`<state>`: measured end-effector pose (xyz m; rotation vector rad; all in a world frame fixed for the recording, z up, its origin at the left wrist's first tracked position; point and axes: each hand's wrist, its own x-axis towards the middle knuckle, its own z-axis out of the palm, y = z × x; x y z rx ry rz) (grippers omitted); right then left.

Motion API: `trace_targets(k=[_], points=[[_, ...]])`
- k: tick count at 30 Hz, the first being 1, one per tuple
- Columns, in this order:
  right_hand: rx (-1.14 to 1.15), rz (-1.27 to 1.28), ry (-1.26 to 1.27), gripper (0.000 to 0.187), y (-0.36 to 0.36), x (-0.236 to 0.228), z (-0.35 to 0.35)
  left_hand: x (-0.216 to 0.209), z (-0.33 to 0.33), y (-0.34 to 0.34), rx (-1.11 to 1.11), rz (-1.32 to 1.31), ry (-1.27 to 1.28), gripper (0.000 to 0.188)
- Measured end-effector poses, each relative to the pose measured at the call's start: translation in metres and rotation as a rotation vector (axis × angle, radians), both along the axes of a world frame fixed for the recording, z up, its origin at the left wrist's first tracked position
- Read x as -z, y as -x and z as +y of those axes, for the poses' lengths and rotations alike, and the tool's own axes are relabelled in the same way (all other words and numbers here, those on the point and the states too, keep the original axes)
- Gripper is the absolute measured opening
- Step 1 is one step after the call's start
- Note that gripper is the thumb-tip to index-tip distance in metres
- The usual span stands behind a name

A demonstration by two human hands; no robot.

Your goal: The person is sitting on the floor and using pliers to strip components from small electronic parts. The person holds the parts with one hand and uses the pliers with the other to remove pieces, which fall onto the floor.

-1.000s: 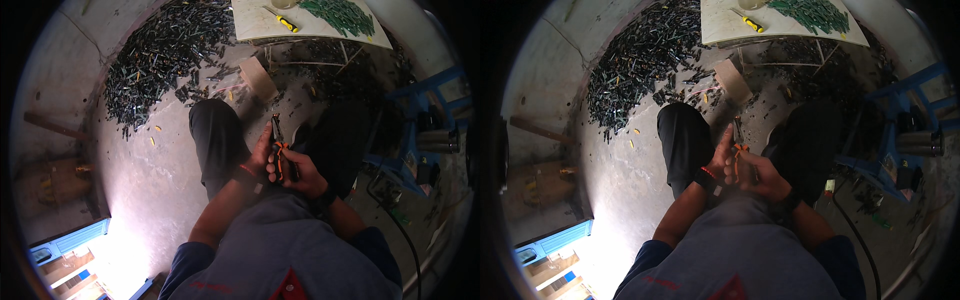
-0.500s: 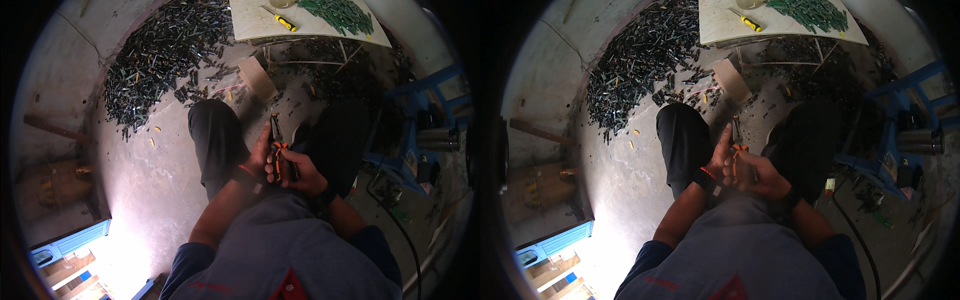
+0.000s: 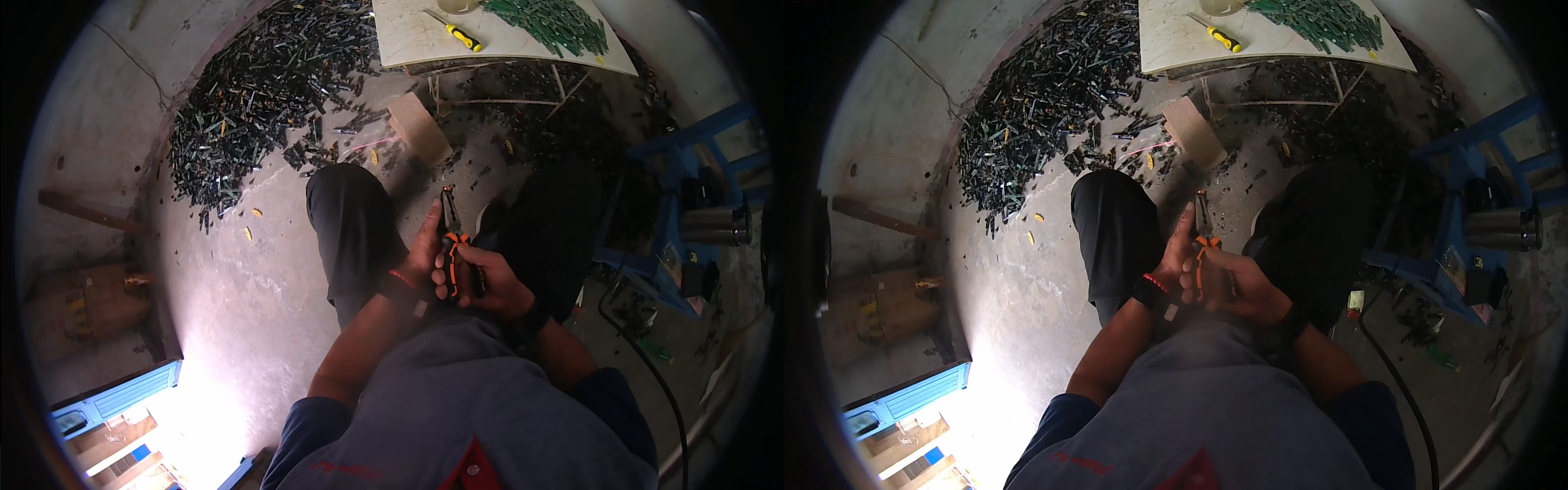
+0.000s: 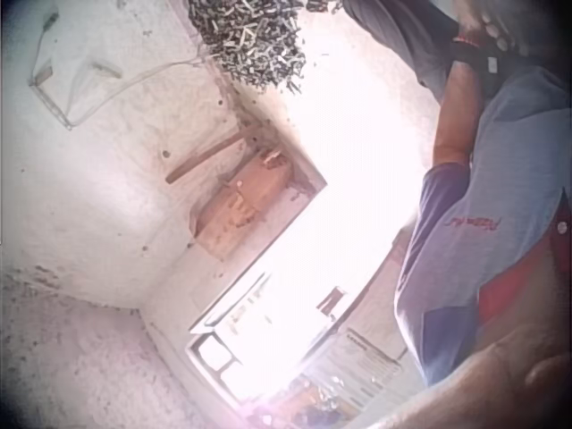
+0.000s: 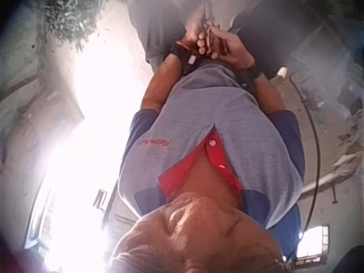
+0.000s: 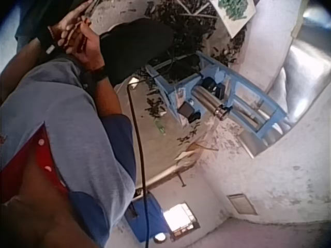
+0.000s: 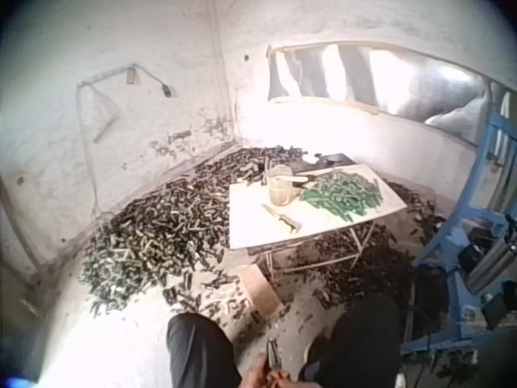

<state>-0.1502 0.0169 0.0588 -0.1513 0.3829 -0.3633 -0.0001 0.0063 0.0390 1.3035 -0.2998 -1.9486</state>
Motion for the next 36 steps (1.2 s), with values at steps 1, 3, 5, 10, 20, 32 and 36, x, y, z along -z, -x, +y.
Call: trace_targets(k=[1, 3, 5, 10, 20, 32, 36], points=[[0.0, -0.011, -0.005, 0.043, 0.0, 0.001, 0.0, 0.0, 0.0, 0.001, -0.004, -0.002, -0.006, 0.067], [0.0, -0.009, -0.017, 0.043, 0.0, 0.003, 0.0, -0.002, -0.001, 0.001, -0.007, -0.005, -0.041, 0.066], [0.004, -0.003, -0.024, 0.042, 0.0, 0.002, 0.0, -0.004, 0.0, 0.001, 0.006, -0.004, -0.088, 0.065], [0.01, 0.066, -0.046, 0.04, 0.0, -0.009, 0.0, -0.009, -0.001, 0.005, -0.023, -0.106, 0.028, 0.061], [-0.005, 0.151, -0.016, 0.038, 0.007, 0.003, 0.001, -0.011, 0.001, 0.005, -0.006, -0.195, -0.017, 0.065], [-0.136, 0.351, 0.248, 0.033, 0.018, -0.014, -0.014, 0.005, 0.003, 0.0, -0.025, -0.115, -0.012, 0.058], [-0.151, 0.504, 0.361, 0.032, 0.021, -0.018, -0.012, 0.011, 0.001, -0.007, 0.042, 0.077, -0.009, 0.059]])
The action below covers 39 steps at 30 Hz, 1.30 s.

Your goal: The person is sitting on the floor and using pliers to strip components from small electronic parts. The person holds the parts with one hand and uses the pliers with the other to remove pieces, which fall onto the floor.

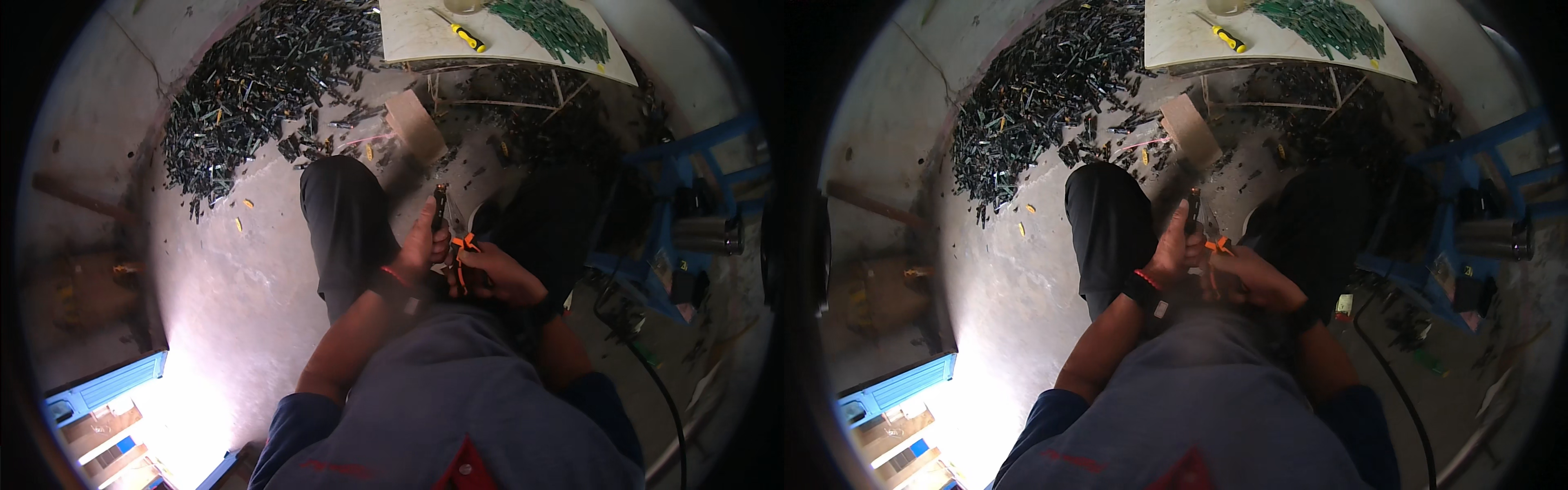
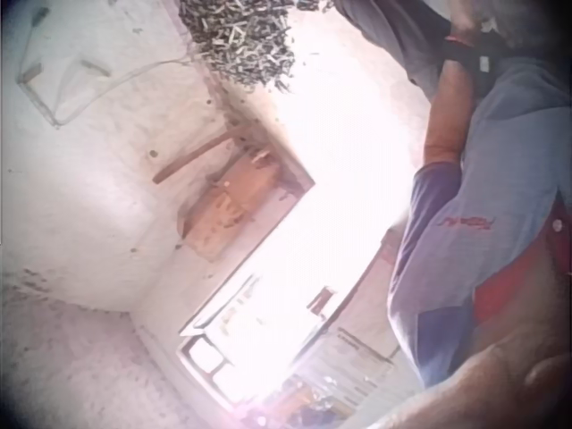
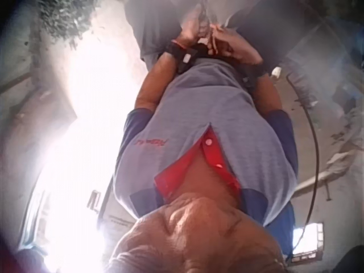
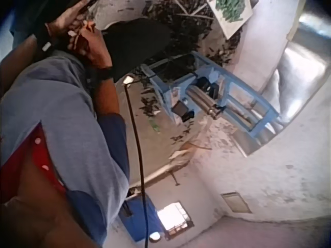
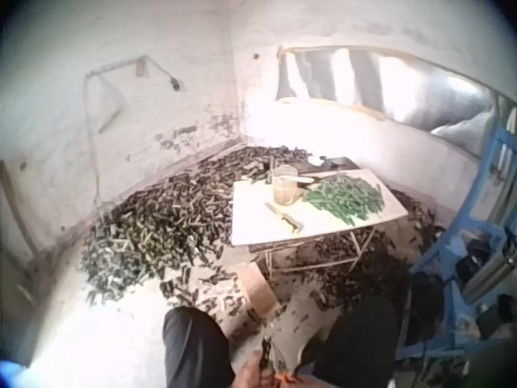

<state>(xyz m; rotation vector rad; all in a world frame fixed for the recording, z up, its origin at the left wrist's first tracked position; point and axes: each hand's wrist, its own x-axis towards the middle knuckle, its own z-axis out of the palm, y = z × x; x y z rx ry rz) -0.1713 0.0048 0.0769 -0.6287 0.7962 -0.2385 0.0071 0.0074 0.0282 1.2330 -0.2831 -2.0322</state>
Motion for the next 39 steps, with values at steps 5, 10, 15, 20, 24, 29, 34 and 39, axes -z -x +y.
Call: trace_targets(k=[5, 10, 15, 20, 24, 29, 34, 39], points=[[-0.051, 0.069, 0.113, 0.026, 0.01, -0.016, -0.004, -0.001, 0.001, 0.003, 0.008, 0.102, 0.038, 0.06], [-0.145, 0.117, 0.125, 0.027, 0.019, -0.014, -0.021, 0.001, 0.001, 0.003, 0.072, 0.043, 0.064, 0.061], [-0.186, 0.116, 0.102, 0.028, 0.021, -0.011, -0.025, 0.001, 0.001, 0.004, 0.08, 0.013, 0.069, 0.062], [-0.188, 0.115, 0.093, 0.03, 0.021, -0.013, -0.026, 0.007, 0.002, 0.004, 0.075, -0.007, 0.086, 0.061], [-0.219, 0.137, 0.107, 0.03, 0.025, -0.011, -0.028, 0.008, 0.001, 0.006, 0.087, -0.035, 0.081, 0.061], [-0.298, 0.123, 0.077, 0.03, 0.028, -0.01, -0.035, 0.013, 0.001, 0.004, 0.101, -0.019, 0.079, 0.061], [-0.317, 0.081, 0.033, 0.029, 0.031, -0.005, -0.039, 0.01, 0.002, 0.003, 0.107, -0.042, 0.113, 0.061], [-0.283, 0.11, 0.055, 0.031, 0.031, -0.005, -0.036, 0.011, 0.003, 0.004, 0.114, -0.086, 0.125, 0.063]])
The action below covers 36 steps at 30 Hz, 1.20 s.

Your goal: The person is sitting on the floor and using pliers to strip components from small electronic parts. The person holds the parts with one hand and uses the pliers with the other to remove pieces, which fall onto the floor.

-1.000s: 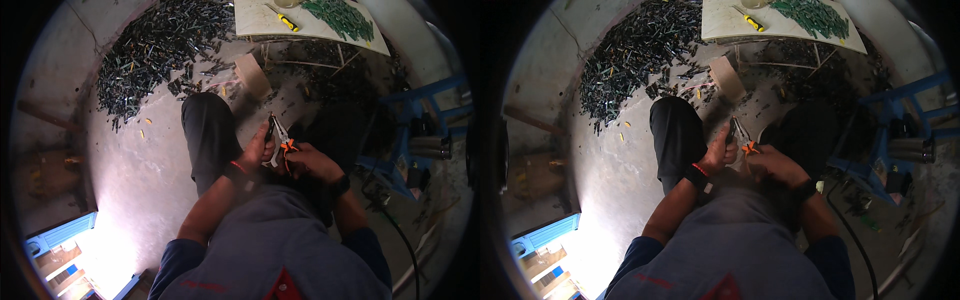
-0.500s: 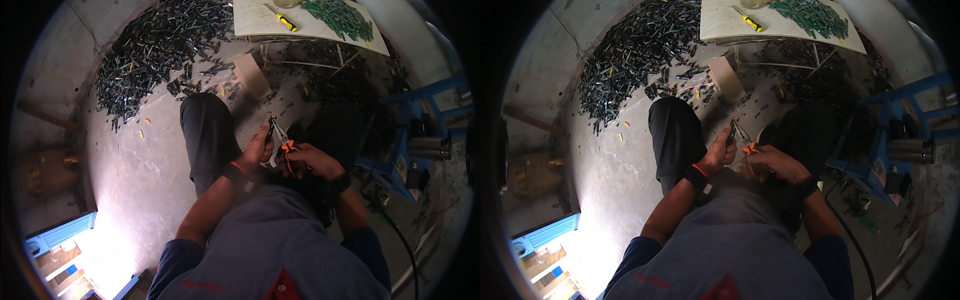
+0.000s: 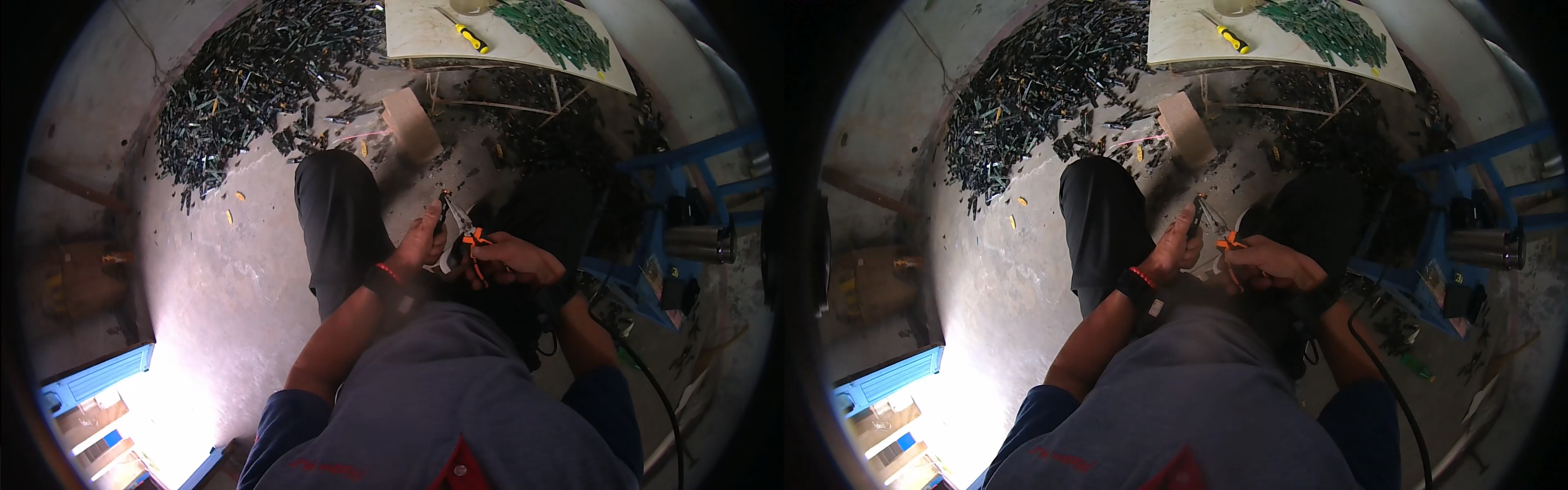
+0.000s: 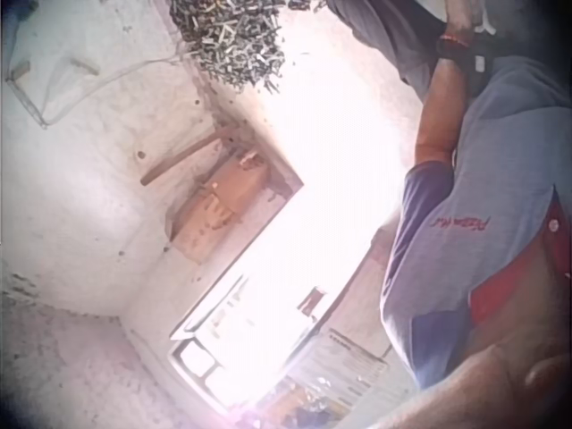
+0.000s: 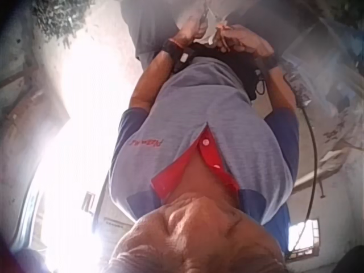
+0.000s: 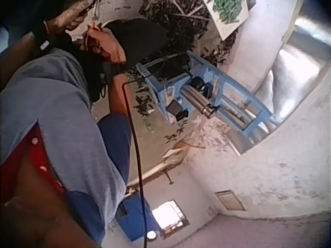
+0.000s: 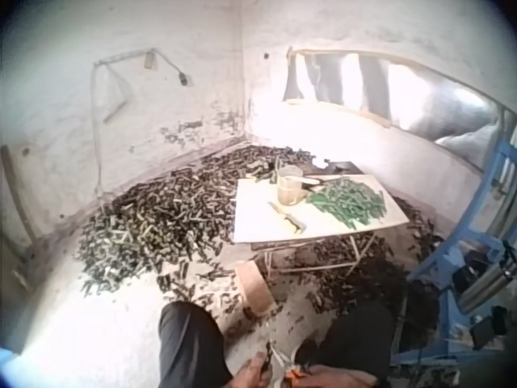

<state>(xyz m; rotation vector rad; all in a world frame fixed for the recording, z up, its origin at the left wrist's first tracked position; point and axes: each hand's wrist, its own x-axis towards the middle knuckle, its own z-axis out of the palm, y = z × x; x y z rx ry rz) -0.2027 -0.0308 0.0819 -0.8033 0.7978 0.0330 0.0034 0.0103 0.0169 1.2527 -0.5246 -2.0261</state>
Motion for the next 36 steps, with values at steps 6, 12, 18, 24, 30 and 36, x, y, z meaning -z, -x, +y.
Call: trace_targets(k=[6, 12, 18, 24, 30, 36], points=[[-0.023, 0.018, 0.0, 0.028, 0.0, 0.002, -0.002, -0.006, 0.0, 0.001, -0.023, 0.014, -0.022, 0.062], [0.0, 0.043, 0.091, 0.027, -0.004, 0.0, 0.006, -0.008, 0.002, -0.001, -0.016, 0.059, 0.002, 0.06], [0.089, 0.089, 0.181, 0.02, -0.007, -0.011, 0.016, -0.008, 0.0, -0.002, -0.025, 0.032, 0.017, 0.059], [0.096, 0.153, 0.39, 0.019, -0.005, 0.014, 0.018, -0.011, -0.001, 0.0, -0.041, -0.042, 0.018, 0.06], [-0.001, 0.476, 0.833, 0.025, -0.017, 0.025, 0.025, -0.017, -0.001, 0.001, -0.065, -0.126, 0.05, 0.061], [0.018, 0.646, 1.112, 0.026, -0.028, 0.024, 0.035, -0.009, -0.001, 0.005, -0.149, -0.221, 0.07, 0.061]])
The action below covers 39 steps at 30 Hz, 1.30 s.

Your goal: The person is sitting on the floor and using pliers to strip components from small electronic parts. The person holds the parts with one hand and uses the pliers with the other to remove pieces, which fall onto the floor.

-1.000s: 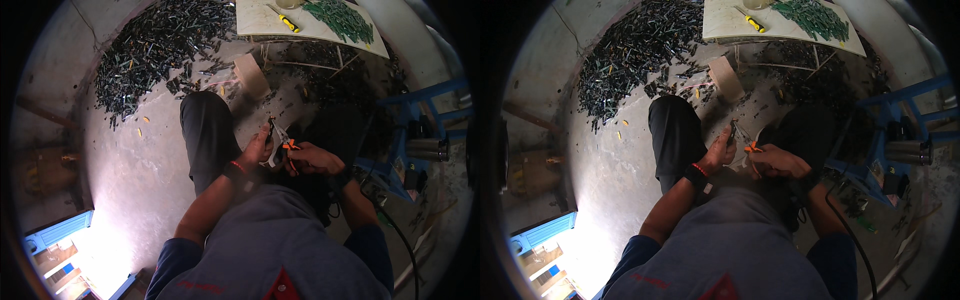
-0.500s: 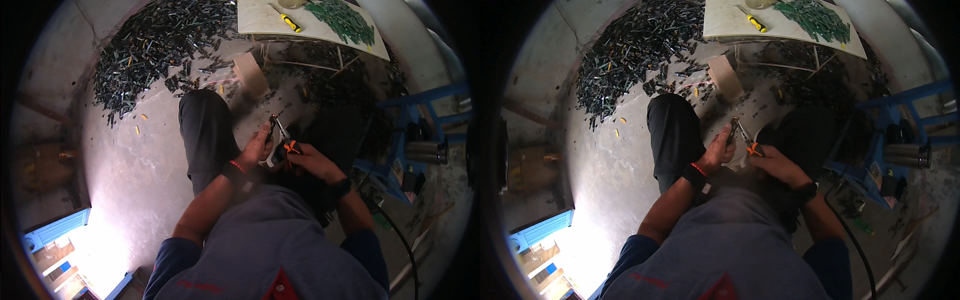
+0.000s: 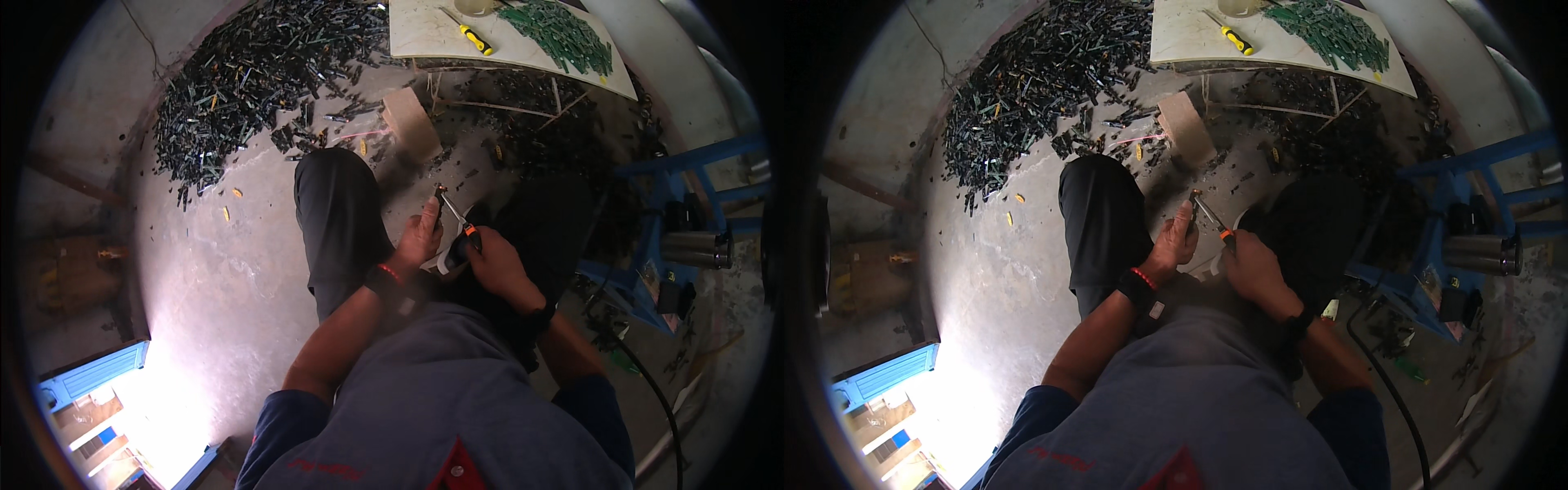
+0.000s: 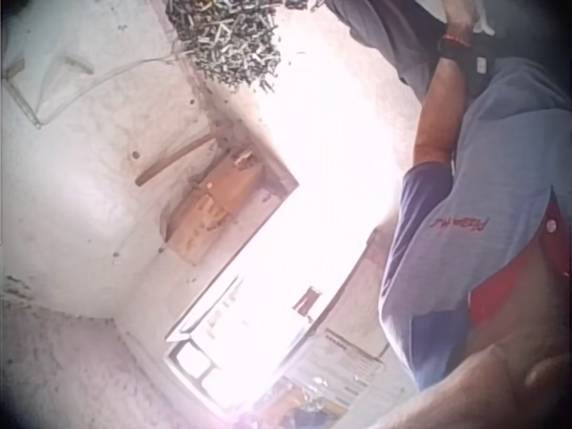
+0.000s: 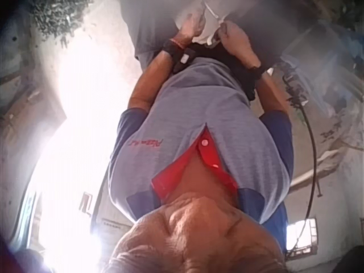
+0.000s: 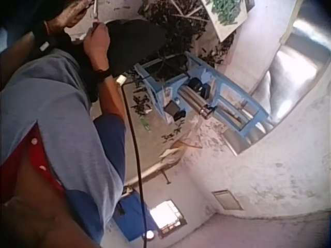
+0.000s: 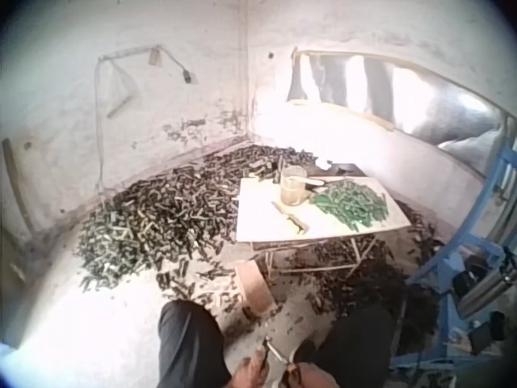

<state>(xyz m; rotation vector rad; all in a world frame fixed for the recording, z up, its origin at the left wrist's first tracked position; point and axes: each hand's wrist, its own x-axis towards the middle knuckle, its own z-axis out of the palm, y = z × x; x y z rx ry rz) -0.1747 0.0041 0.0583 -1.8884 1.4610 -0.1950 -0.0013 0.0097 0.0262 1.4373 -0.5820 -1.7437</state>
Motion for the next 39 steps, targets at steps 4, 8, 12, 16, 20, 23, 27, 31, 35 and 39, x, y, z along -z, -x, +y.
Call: trace_targets(k=[4, 8, 12, 16, 20, 23, 27, 31, 35, 39], points=[[-0.024, 0.165, 0.108, 0.031, -0.003, -0.01, 0.001, 0.001, -0.001, -0.001, 0.003, 0.017, 0.029, 0.061], [-0.039, 0.268, 0.193, 0.034, -0.003, -0.016, -0.001, 0.004, 0.0, -0.001, -0.004, 0.034, 0.029, 0.061], [-0.055, 0.329, 0.217, 0.037, -0.002, -0.019, -0.004, -0.004, 0.0, -0.001, -0.008, 0.02, 0.022, 0.061], [-0.071, 0.35, 0.252, 0.039, -0.001, -0.017, -0.006, -0.002, -0.001, 0.001, -0.019, 0.018, 0.023, 0.061], [-0.061, 0.357, 0.24, 0.04, -0.002, -0.018, -0.007, 0.0, 0.001, -0.001, -0.01, -0.01, 0.058, 0.06], [-0.049, 0.37, 0.234, 0.041, -0.002, -0.017, -0.006, 0.0, 0.0, -0.002, -0.01, -0.031, 0.077, 0.06], [-0.042, 0.368, 0.253, 0.042, 0.0, -0.014, -0.006, 0.016, -0.001, 0.0, -0.043, -0.019, 0.082, 0.06], [-0.04, 0.354, 0.251, 0.041, -0.001, -0.015, -0.008, 0.021, 0.0, -0.001, -0.018, -0.032, 0.085, 0.058], [-0.046, 0.355, 0.27, 0.04, -0.001, -0.013, -0.008, 0.017, -0.002, 0.001, -0.019, -0.057, 0.033, 0.062], [-0.079, 0.363, 0.297, 0.037, -0.001, -0.014, -0.009, 0.023, -0.003, 0.002, 0.022, -0.253, 0.121, 0.066]])
